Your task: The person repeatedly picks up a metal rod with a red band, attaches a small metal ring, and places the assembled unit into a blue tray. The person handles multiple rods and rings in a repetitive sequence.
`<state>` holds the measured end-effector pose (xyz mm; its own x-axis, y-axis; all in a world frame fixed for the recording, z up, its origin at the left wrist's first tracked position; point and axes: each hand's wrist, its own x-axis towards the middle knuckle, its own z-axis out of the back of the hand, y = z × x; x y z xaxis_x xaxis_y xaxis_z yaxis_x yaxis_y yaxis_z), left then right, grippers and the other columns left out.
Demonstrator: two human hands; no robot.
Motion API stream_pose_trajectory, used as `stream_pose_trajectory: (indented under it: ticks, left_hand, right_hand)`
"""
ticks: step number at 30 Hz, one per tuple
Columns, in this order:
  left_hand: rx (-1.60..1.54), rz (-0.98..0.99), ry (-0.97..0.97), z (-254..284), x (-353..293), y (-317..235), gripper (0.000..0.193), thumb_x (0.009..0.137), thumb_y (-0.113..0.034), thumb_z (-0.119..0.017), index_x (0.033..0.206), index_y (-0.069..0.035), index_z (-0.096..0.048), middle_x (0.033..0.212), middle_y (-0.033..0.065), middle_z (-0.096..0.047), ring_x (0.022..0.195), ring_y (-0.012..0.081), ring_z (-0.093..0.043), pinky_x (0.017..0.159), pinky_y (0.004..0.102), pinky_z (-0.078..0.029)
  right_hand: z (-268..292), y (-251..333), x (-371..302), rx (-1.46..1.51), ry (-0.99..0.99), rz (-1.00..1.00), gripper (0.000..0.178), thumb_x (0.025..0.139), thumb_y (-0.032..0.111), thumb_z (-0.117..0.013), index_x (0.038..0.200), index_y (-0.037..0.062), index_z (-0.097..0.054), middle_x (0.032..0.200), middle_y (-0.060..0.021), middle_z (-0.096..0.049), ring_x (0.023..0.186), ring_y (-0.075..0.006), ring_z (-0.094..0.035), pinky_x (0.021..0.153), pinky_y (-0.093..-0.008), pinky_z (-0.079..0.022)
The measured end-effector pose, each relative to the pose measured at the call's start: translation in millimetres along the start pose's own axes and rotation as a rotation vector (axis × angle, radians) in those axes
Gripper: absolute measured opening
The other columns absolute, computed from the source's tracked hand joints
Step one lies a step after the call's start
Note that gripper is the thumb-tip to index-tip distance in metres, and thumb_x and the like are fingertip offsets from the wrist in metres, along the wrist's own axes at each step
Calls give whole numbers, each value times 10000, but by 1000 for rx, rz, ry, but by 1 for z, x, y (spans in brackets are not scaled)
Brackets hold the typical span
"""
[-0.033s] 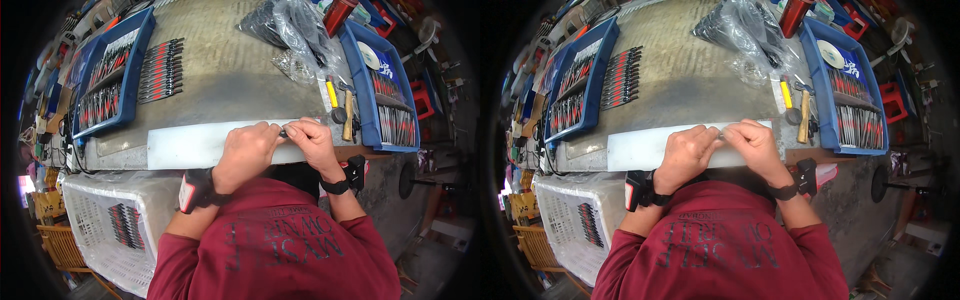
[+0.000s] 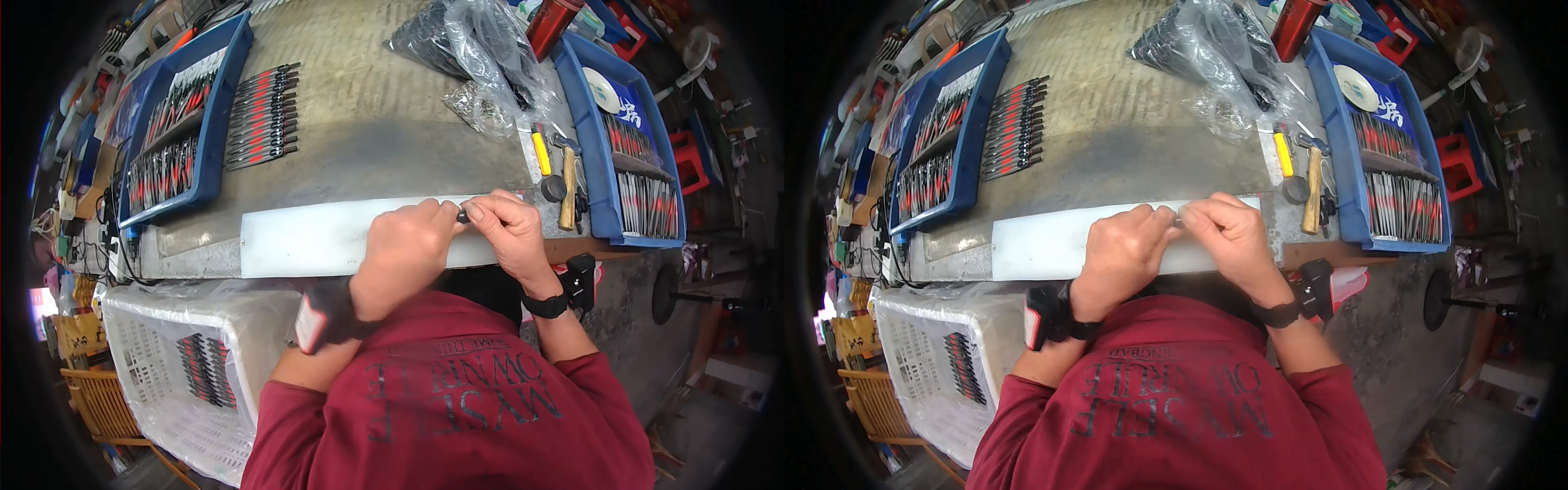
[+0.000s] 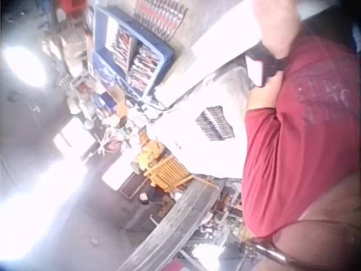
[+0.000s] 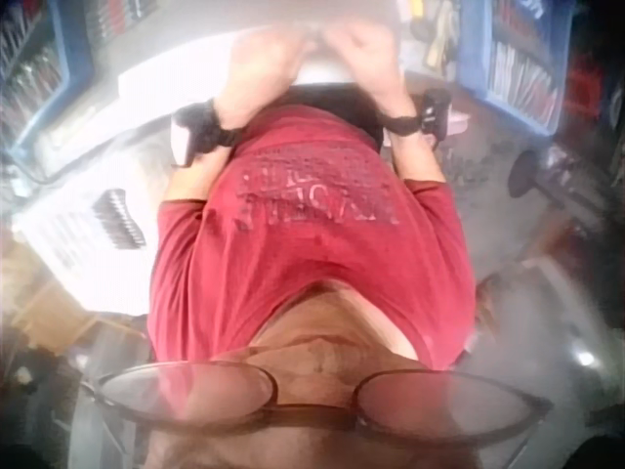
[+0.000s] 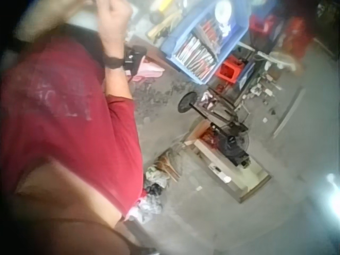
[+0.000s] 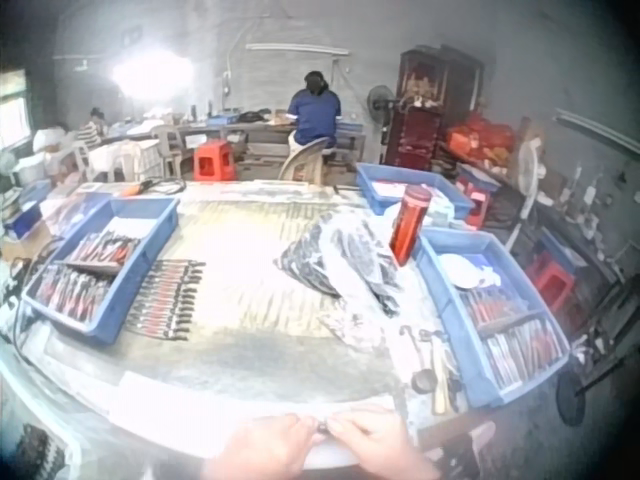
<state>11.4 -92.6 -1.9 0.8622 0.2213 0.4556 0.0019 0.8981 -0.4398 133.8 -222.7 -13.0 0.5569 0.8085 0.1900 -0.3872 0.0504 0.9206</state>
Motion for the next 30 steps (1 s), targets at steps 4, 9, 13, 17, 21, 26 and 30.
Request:
stream_pose_trajectory:
  ticks: [4, 9, 13, 17, 21, 26, 30]
  left_hand:
    - [98, -2, -62, -5, 2, -8, 152, 806, -158, -636, 767, -51, -535, 634, 87, -520, 547, 265, -571, 472, 378, -455]
    - [-30, 34, 5, -5, 1, -2, 137, 794, -121, -653, 794, -51, -536, 641, 97, -523, 545, 287, -560, 470, 382, -446]
    - [-106, 43, 18, -5, 0, 2, 130, 786, -109, -665, 825, -51, -555, 650, 104, -531, 544, 300, -557, 474, 384, -446]
    - [50, 19, -55, -9, 0, -7, 121, 788, -115, -655, 808, -48, -556, 647, 100, -529, 544, 278, -560, 477, 368, -447]
    - [41, 23, -103, -10, 3, -10, 114, 782, -98, -655, 819, -42, -563, 652, 102, -534, 548, 281, -563, 484, 370, -451]
    - [-79, 92, -12, -8, 1, -4, 139, 770, -76, -672, 870, -25, -589, 681, 116, -562, 567, 309, -570, 505, 389, -462]
    - [-111, 96, -3, -8, 0, -3, 159, 766, -76, -674, 900, -22, -609, 699, 122, -581, 585, 311, -579, 515, 387, -468]
  right_hand:
    - [-8, -3, 1, 21, -143, -14, 187, 912, 134, -602, 861, -42, -641, 724, 1, -571, 676, -61, -484, 589, -238, -397]
    - [-7, -6, -2, 177, -80, -153, 181, 907, 130, -607, 849, -39, -635, 723, 1, -566, 683, -63, -480, 588, -235, -393]
    - [-4, -8, -1, 139, -38, -94, 172, 910, 124, -605, 852, -36, -633, 727, -1, -566, 684, -62, -480, 599, -226, -398]
    - [-7, -6, 0, -84, -127, 37, 172, 926, 131, -592, 874, -28, -631, 727, 22, -554, 704, -48, -473, 624, -206, -402]
    - [-12, -6, 1, 93, -207, -74, 151, 896, 113, -609, 840, -28, -620, 720, -49, -548, 657, -107, -488, 586, -253, -403]
    - [-3, -8, 1, 53, -65, -74, 160, 916, 127, -599, 859, -20, -628, 740, 14, -556, 695, -53, -474, 617, -209, -399]
    - [1, -7, 0, -52, -28, 32, 143, 906, 118, -604, 854, -12, -630, 736, -13, -555, 674, -86, -478, 607, -228, -394]
